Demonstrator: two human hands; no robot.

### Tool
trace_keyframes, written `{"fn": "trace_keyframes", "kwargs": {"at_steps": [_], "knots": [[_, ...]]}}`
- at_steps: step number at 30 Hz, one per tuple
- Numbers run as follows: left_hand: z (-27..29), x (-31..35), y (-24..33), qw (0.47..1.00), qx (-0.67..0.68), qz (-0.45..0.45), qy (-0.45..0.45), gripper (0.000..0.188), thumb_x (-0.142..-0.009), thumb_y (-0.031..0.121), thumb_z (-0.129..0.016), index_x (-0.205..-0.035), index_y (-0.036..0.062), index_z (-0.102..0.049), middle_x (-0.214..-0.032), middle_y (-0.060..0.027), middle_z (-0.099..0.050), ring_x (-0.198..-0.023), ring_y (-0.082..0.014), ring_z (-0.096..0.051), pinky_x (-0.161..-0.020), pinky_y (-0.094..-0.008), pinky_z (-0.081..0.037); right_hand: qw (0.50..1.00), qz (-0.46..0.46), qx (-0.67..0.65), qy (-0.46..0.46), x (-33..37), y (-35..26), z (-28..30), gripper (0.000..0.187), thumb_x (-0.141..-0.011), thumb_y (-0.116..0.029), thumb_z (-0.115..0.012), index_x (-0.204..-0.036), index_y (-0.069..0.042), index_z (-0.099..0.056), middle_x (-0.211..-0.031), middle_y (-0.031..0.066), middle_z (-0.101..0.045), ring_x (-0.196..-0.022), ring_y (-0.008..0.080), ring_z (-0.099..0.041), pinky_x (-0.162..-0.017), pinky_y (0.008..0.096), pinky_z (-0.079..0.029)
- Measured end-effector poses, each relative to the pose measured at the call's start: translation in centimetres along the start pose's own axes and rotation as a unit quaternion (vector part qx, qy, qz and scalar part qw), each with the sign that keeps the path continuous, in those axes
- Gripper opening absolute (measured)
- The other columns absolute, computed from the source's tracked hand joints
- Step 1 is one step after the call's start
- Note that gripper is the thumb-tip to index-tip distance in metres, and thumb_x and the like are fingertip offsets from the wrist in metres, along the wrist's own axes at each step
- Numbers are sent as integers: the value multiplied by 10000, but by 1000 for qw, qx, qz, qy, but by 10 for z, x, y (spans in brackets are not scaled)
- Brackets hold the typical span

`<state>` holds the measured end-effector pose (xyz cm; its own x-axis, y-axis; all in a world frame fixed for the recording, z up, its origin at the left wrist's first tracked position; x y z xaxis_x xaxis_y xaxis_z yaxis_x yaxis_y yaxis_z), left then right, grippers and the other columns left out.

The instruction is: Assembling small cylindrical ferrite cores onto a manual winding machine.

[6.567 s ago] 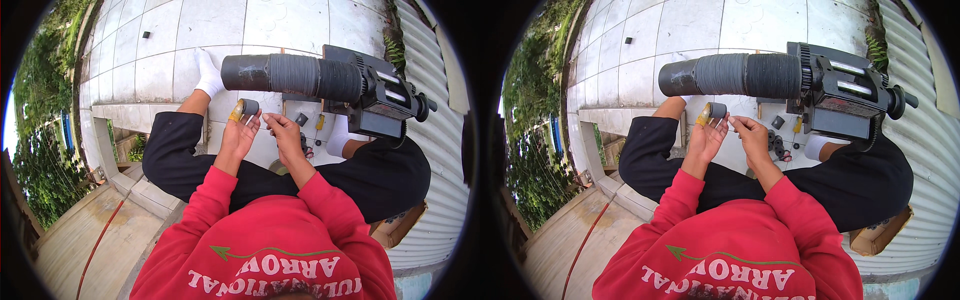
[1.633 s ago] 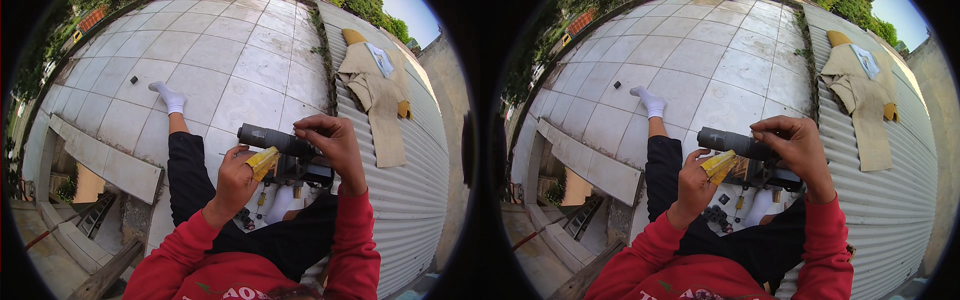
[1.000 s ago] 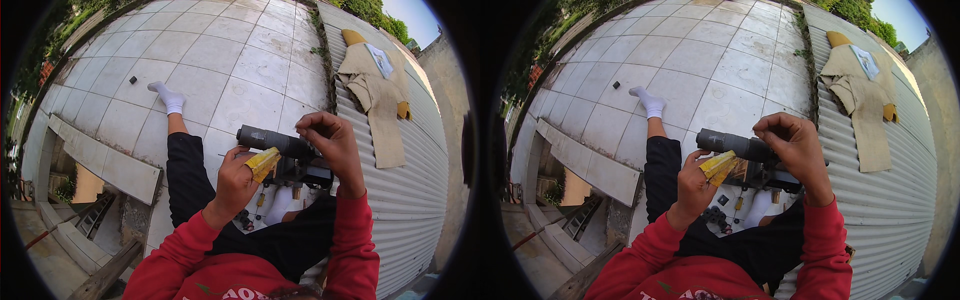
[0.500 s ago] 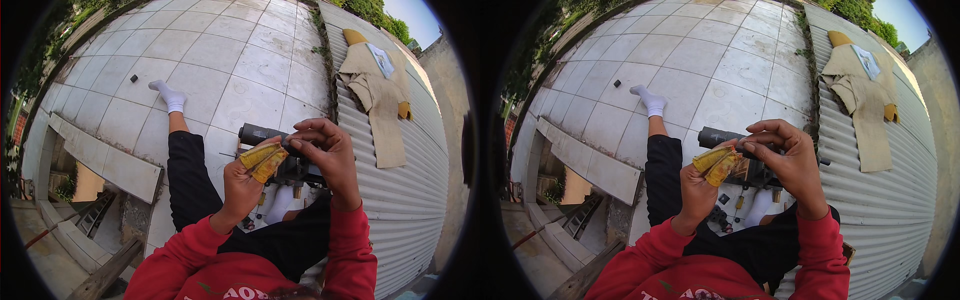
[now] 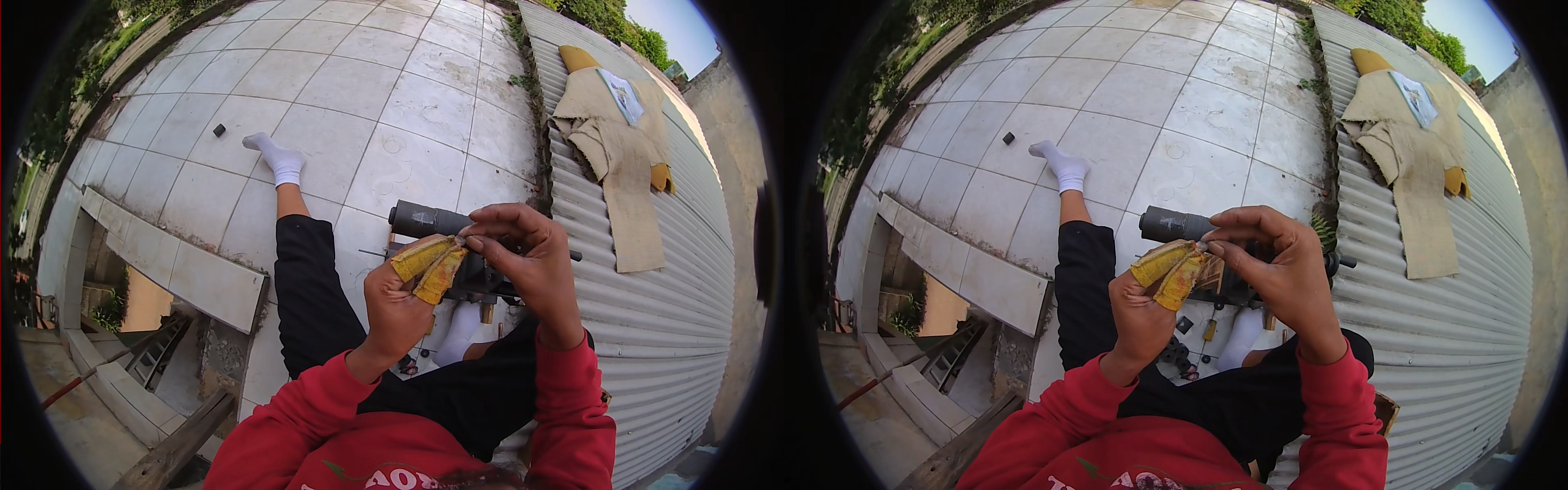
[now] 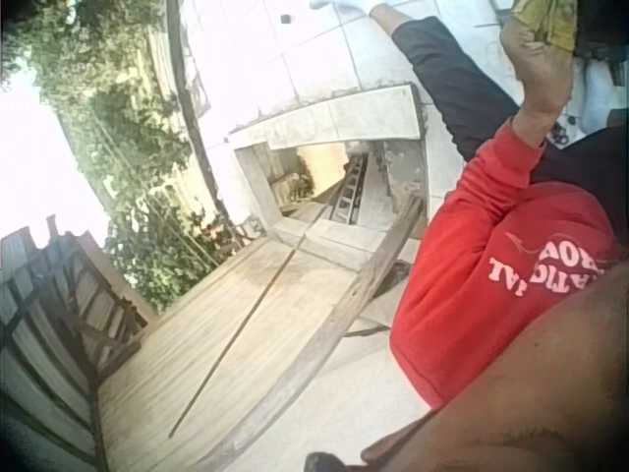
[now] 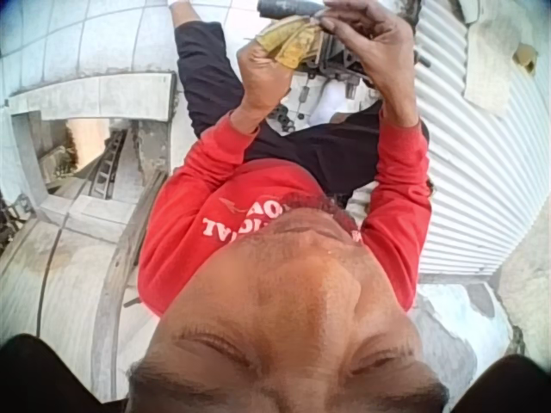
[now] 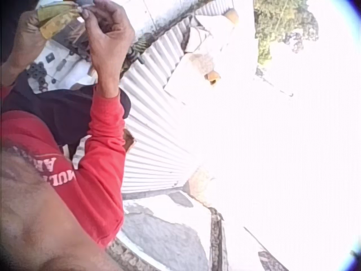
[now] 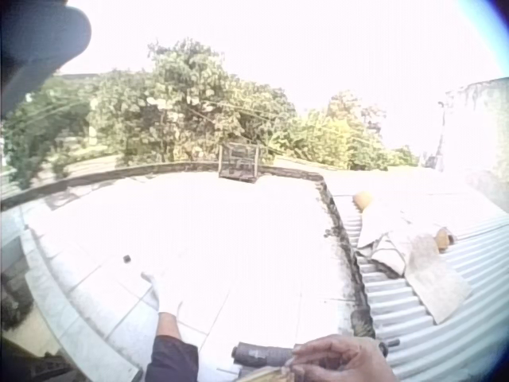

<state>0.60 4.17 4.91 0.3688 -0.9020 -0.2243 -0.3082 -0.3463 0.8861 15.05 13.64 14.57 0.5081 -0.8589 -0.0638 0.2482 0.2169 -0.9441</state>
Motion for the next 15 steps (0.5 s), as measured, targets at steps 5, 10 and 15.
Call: {"fn": "trace_keyframes", "kwargs": {"at_steps": [5, 10, 15], "knots": [[-4, -6, 3, 998, 62, 8, -17, 402, -1022, -58, -723, -1420, -62, -665, -1382, -112, -733, -1200, -132, -709, -1035, -290, -578, 1000, -8, -25, 7, 3, 4, 2, 254, -980, 26, -747, -1234, 38, -742, -1070, 113, -833, -1039, 123, -775, -948, 272, -594], [-6, -6, 6, 995, 89, 49, -8, 363, -1032, -40, -719, -1393, -70, -689, -1350, -115, -750, -1186, -138, -720, -1044, -308, -582, 1000, 11, -5, 7, 5, 1, 0, 274, -976, 37, -749, -1249, 41, -740, -1082, 113, -833, -1060, 138, -782, -955, 277, -599], [-2, -3, 4, 997, 24, 67, 1, 268, -1043, -5, -728, -1301, -76, -749, -1154, -87, -809, -1028, -96, -741, -898, -242, -591, 1000, 26, 16, 8, 6, 1, -3, 300, -968, 43, -757, -1268, 40, -738, -1076, 110, -835, -1067, 142, -781, -958, 278, -597]]}}
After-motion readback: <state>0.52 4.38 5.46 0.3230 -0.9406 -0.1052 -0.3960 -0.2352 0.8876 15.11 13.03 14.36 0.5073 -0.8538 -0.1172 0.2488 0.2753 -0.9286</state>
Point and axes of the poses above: each hand's wrist, its own x-axis away from the middle knuckle, its own z-axis out of the back of the hand, y = z × x, the point moved 4 cm from there along -x, towards the middle knuckle
